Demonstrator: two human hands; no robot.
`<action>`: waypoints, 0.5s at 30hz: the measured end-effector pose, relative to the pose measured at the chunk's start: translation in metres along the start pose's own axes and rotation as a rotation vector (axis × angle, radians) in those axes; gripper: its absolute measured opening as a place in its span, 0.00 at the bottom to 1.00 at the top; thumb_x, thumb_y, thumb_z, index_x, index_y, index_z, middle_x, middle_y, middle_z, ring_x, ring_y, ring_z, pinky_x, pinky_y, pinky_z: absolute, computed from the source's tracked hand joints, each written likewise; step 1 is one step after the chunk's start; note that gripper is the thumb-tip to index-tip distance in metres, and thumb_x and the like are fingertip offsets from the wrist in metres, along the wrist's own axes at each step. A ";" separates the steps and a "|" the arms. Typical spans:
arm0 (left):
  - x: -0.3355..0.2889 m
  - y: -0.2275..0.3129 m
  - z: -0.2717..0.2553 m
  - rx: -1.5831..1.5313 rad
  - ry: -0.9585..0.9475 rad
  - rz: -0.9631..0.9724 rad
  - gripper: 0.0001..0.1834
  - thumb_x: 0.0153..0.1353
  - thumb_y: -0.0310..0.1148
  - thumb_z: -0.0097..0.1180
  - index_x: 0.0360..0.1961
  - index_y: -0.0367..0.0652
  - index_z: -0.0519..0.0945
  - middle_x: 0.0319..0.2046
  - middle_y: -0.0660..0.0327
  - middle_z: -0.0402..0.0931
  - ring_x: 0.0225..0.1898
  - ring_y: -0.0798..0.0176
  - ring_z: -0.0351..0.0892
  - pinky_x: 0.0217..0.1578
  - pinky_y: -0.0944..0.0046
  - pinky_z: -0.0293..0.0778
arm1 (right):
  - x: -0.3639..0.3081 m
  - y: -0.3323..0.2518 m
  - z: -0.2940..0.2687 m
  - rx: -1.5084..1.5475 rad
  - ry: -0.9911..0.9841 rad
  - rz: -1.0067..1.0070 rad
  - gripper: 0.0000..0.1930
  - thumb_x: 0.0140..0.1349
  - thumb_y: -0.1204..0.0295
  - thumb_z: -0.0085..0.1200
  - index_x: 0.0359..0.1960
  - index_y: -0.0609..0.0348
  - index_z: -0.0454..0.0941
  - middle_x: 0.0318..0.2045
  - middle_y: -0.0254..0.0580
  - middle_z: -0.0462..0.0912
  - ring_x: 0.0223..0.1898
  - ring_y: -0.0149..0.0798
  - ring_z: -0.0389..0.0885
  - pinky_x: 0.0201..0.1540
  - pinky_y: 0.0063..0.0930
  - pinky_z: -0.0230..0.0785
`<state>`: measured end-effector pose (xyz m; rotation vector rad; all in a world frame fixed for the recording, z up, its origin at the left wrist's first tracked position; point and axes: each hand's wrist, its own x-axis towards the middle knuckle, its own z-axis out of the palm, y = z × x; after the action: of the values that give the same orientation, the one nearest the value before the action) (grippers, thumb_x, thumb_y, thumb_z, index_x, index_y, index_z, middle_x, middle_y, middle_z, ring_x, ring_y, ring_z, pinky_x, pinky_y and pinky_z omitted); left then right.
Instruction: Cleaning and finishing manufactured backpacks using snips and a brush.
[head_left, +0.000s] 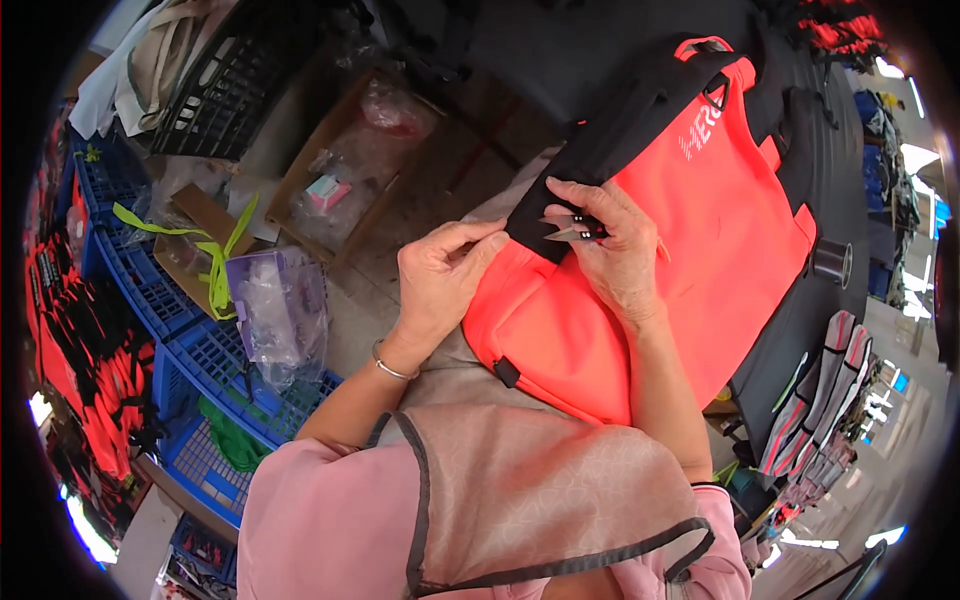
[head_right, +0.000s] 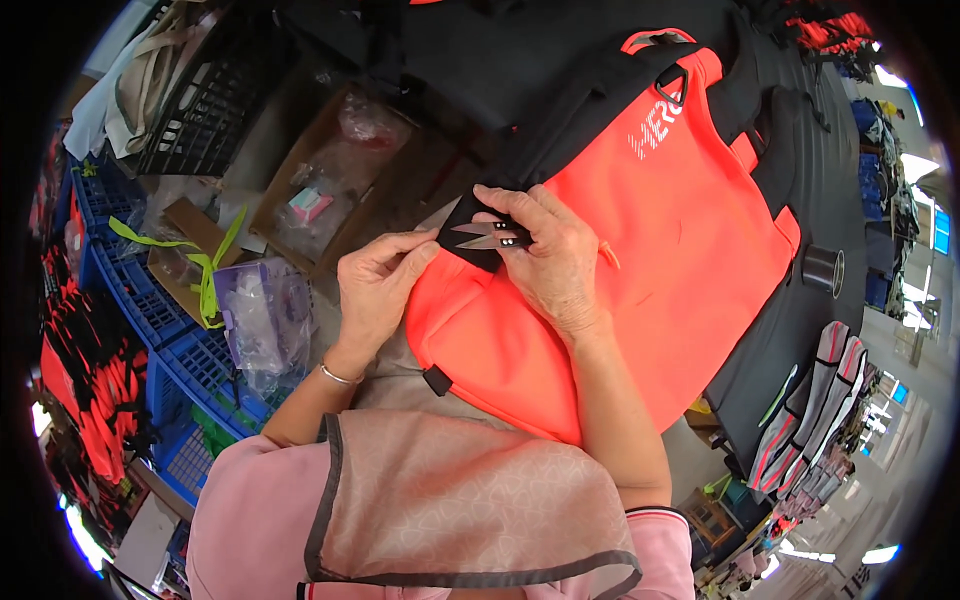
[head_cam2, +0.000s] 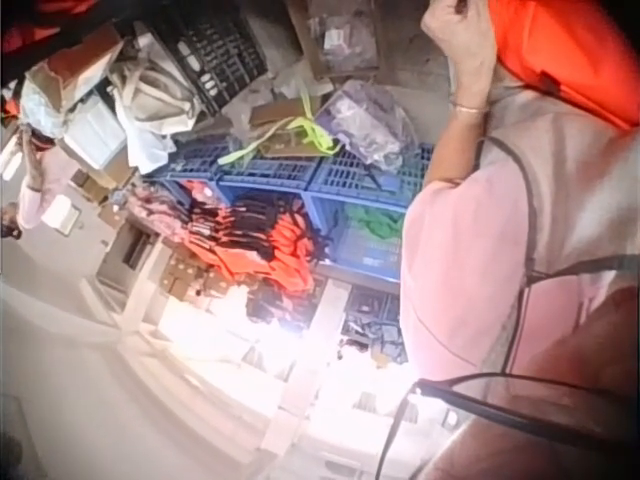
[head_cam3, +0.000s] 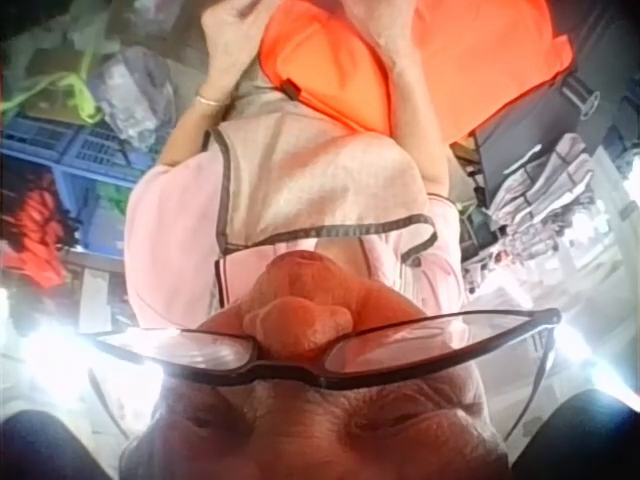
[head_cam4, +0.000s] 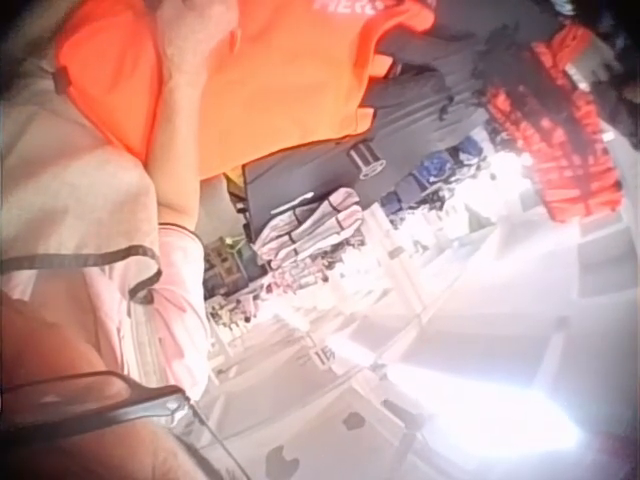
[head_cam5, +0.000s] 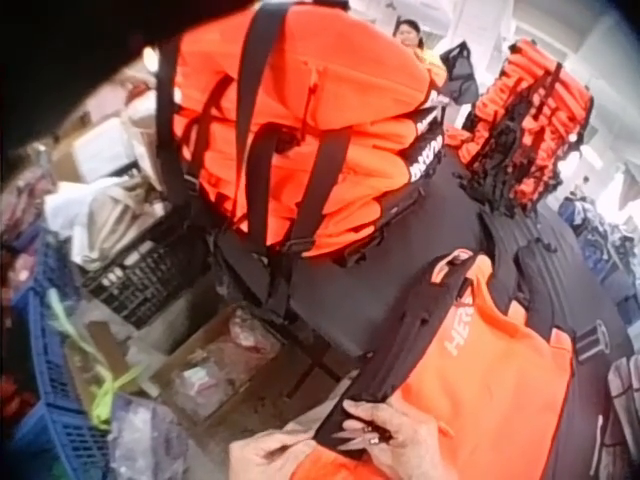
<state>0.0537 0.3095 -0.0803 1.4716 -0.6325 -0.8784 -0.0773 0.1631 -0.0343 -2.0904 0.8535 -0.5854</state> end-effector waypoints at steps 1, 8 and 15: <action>0.000 0.005 0.001 -0.001 -0.002 -0.001 0.11 0.60 0.26 0.66 0.42 0.31 0.83 0.46 0.56 0.82 0.42 0.69 0.82 0.40 0.71 0.79 | 0.000 -0.004 -0.001 -0.021 -0.005 -0.013 0.20 0.49 0.85 0.64 0.46 0.54 0.85 0.24 0.39 0.76 0.25 0.35 0.79 0.30 0.27 0.73; 0.000 0.003 0.015 0.516 0.127 0.488 0.07 0.58 0.20 0.58 0.36 0.38 0.73 0.34 0.55 0.76 0.32 0.51 0.80 0.30 0.60 0.77 | 0.003 -0.060 -0.019 -0.441 -0.186 -0.019 0.20 0.54 0.71 0.67 0.51 0.54 0.82 0.27 0.39 0.78 0.30 0.39 0.79 0.32 0.32 0.74; -0.007 -0.010 0.021 0.427 0.210 0.518 0.06 0.63 0.22 0.55 0.38 0.36 0.71 0.35 0.50 0.74 0.36 0.47 0.77 0.35 0.57 0.75 | 0.013 -0.083 -0.025 -0.663 -0.260 -0.194 0.14 0.55 0.62 0.65 0.34 0.59 0.80 0.25 0.41 0.78 0.31 0.42 0.80 0.33 0.34 0.75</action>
<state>0.0311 0.3040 -0.0887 1.6374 -1.0252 -0.1871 -0.0541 0.1795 0.0489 -2.7947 0.7605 -0.1131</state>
